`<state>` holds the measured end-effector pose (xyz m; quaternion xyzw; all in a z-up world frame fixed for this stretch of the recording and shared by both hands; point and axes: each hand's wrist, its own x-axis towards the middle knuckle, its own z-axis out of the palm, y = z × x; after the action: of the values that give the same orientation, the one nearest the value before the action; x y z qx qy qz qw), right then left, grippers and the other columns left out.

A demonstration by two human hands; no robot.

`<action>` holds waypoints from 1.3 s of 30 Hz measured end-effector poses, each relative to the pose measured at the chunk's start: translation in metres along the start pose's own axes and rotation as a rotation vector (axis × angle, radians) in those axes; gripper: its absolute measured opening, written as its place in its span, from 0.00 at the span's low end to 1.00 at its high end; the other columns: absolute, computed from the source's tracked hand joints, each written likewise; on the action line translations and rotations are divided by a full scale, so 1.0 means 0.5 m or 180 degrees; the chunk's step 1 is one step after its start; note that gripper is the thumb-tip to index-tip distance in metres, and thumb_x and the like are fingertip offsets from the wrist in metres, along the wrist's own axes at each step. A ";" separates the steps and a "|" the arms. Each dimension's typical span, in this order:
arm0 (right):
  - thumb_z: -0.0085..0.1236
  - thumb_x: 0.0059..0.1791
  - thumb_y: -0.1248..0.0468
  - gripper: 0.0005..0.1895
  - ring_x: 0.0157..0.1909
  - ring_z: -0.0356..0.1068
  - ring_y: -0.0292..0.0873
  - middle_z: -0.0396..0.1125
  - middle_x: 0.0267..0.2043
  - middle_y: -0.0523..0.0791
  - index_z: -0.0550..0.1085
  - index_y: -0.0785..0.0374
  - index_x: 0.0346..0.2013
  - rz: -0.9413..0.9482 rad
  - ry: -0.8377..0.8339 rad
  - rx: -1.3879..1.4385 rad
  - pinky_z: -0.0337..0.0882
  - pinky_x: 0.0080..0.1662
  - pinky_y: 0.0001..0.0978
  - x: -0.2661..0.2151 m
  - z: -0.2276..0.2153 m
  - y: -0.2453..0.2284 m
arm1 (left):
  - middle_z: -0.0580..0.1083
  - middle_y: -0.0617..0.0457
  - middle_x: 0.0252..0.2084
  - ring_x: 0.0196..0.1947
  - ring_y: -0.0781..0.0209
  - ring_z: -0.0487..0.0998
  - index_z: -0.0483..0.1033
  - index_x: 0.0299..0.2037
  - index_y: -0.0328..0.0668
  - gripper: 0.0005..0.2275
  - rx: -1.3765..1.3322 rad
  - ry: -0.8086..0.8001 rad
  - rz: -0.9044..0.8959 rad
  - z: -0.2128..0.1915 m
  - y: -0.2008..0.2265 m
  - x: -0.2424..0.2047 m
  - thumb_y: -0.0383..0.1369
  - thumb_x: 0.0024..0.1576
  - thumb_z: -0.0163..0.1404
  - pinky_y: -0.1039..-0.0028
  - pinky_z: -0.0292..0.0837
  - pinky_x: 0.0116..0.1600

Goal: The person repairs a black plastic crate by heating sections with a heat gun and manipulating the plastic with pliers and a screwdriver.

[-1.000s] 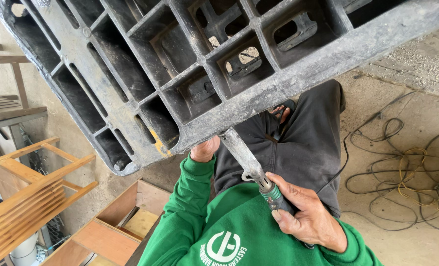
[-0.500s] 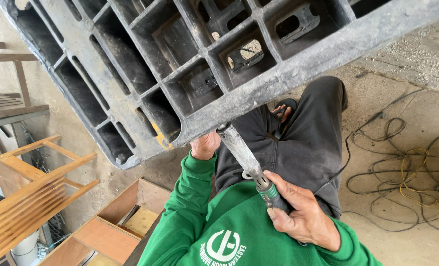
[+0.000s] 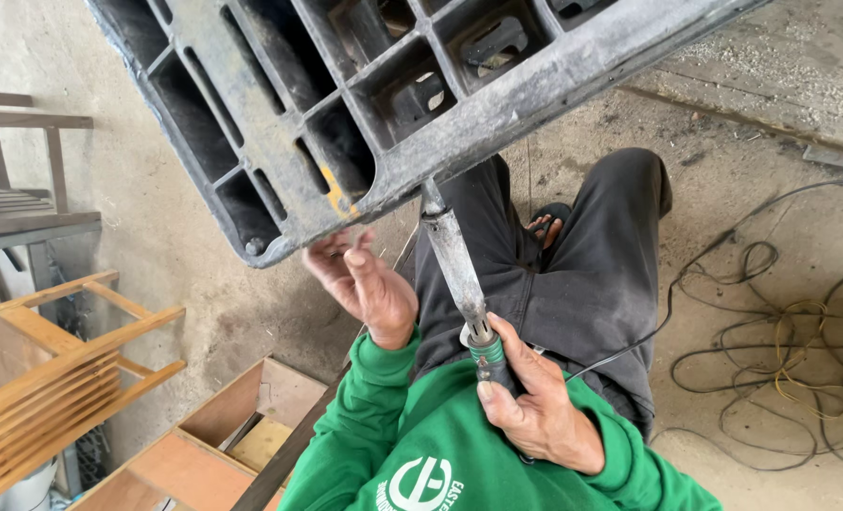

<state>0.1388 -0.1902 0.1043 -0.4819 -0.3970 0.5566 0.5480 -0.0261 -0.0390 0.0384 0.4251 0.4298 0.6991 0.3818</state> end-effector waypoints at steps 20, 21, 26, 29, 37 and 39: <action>0.55 0.56 0.66 0.38 0.36 0.64 0.33 0.64 0.48 0.45 0.49 0.70 0.76 0.0303 0.0164 0.1413 0.71 0.39 0.25 -0.046 0.144 0.028 | 0.66 0.56 0.69 0.72 0.57 0.59 0.76 0.55 0.49 0.13 0.2065 -0.0619 0.2802 0.088 0.138 0.171 0.42 0.66 0.48 0.63 0.54 0.74; 0.56 0.55 0.66 0.38 0.35 0.64 0.33 0.64 0.48 0.46 0.50 0.70 0.76 0.0369 0.0185 0.1388 0.70 0.38 0.25 -0.052 0.141 0.027 | 0.69 0.57 0.66 0.69 0.57 0.60 0.77 0.52 0.50 0.12 0.2131 -0.0583 0.2831 0.088 0.139 0.176 0.42 0.66 0.48 0.63 0.56 0.73; 0.60 0.50 0.66 0.35 0.50 0.72 0.47 0.70 0.54 0.53 0.60 0.73 0.70 -0.0354 0.0287 -0.0846 0.70 0.53 0.37 -0.078 0.057 0.025 | 0.75 0.57 0.55 0.65 0.55 0.62 0.76 0.50 0.48 0.10 0.2170 -0.0680 0.2811 0.081 0.153 0.197 0.41 0.67 0.49 0.58 0.61 0.71; 0.66 0.43 0.66 0.37 0.50 0.74 0.51 0.71 0.52 0.56 0.64 0.72 0.65 -0.0464 0.0373 -0.1749 0.71 0.52 0.38 -0.074 -0.030 0.031 | 0.75 0.55 0.55 0.64 0.53 0.62 0.76 0.51 0.48 0.09 0.2179 -0.0693 0.2807 0.080 0.158 0.200 0.40 0.67 0.49 0.58 0.62 0.69; 0.72 0.43 0.67 0.36 0.38 0.74 0.48 0.70 0.42 0.51 0.67 0.64 0.64 -0.1401 0.0263 -0.3304 0.74 0.38 0.37 0.025 -0.238 -0.020 | 0.57 0.53 0.70 0.65 0.60 0.58 0.60 0.67 0.40 0.22 0.1503 -0.0151 0.1891 0.058 0.146 0.042 0.37 0.69 0.54 0.70 0.64 0.66; 0.74 0.42 0.66 0.36 0.36 0.74 0.49 0.70 0.42 0.51 0.68 0.64 0.63 -0.1469 0.0093 -0.3520 0.74 0.38 0.38 0.051 -0.260 -0.043 | 0.61 0.52 0.63 0.54 0.65 0.64 0.65 0.62 0.39 0.20 0.1146 -0.0223 0.1189 0.060 0.133 -0.034 0.36 0.65 0.56 0.74 0.65 0.58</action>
<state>0.2716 -0.1741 0.0940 -0.6045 -0.7147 0.1274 0.3280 -0.0038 -0.0686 0.1033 0.5822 0.4479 0.6546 0.1789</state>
